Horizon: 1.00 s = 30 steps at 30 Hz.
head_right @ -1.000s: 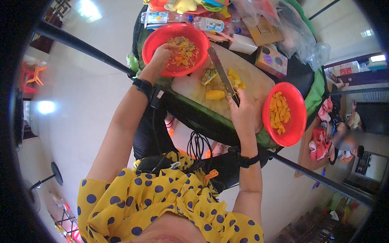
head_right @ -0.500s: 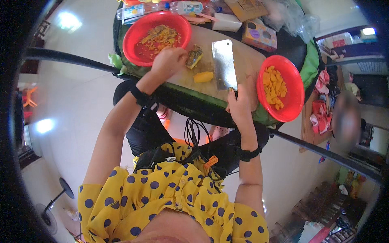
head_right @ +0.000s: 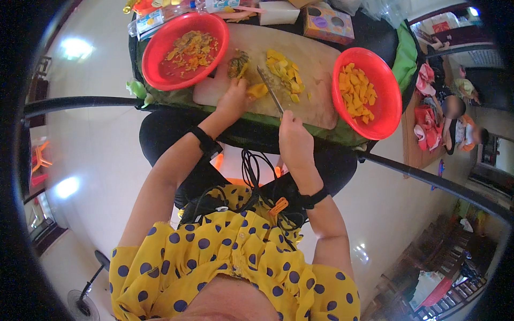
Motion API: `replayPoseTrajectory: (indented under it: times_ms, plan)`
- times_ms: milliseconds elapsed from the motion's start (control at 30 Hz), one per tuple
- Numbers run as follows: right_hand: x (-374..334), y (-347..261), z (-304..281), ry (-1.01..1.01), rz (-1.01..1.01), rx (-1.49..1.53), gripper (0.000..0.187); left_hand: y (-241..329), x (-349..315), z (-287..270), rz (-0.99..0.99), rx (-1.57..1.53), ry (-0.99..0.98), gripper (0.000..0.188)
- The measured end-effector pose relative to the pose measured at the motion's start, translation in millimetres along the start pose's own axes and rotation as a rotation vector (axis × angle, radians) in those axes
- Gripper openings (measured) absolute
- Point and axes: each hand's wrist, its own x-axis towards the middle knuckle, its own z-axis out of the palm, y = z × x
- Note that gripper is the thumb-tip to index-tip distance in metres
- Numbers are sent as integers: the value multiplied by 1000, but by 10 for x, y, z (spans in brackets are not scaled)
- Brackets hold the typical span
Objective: The person slices a yellow fruit on a cutting board using a knife, placing the cut pieces into a red bowl. The person also removes the core and seeds from the fruit and discards them into a separate red bowl.
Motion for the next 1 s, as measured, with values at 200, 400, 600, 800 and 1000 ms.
replayPoseTrajectory:
  times_ms: [200,400,600,800,1000]
  plan:
    - [31,22,-49,-80,12,-7,8,-174,78,179,148,-162,98,40]
    - [-8,17,-118,-84,31,42,9,-117,65,141,81,-228,80,38]
    - [59,23,-41,-216,87,67,8,-140,94,127,180,-159,53,35]
    - [267,-50,1,-288,114,155,9,-147,105,100,152,-239,-11,27]
    - [406,-49,443,-182,54,175,10,-81,27,134,85,-153,38,26]
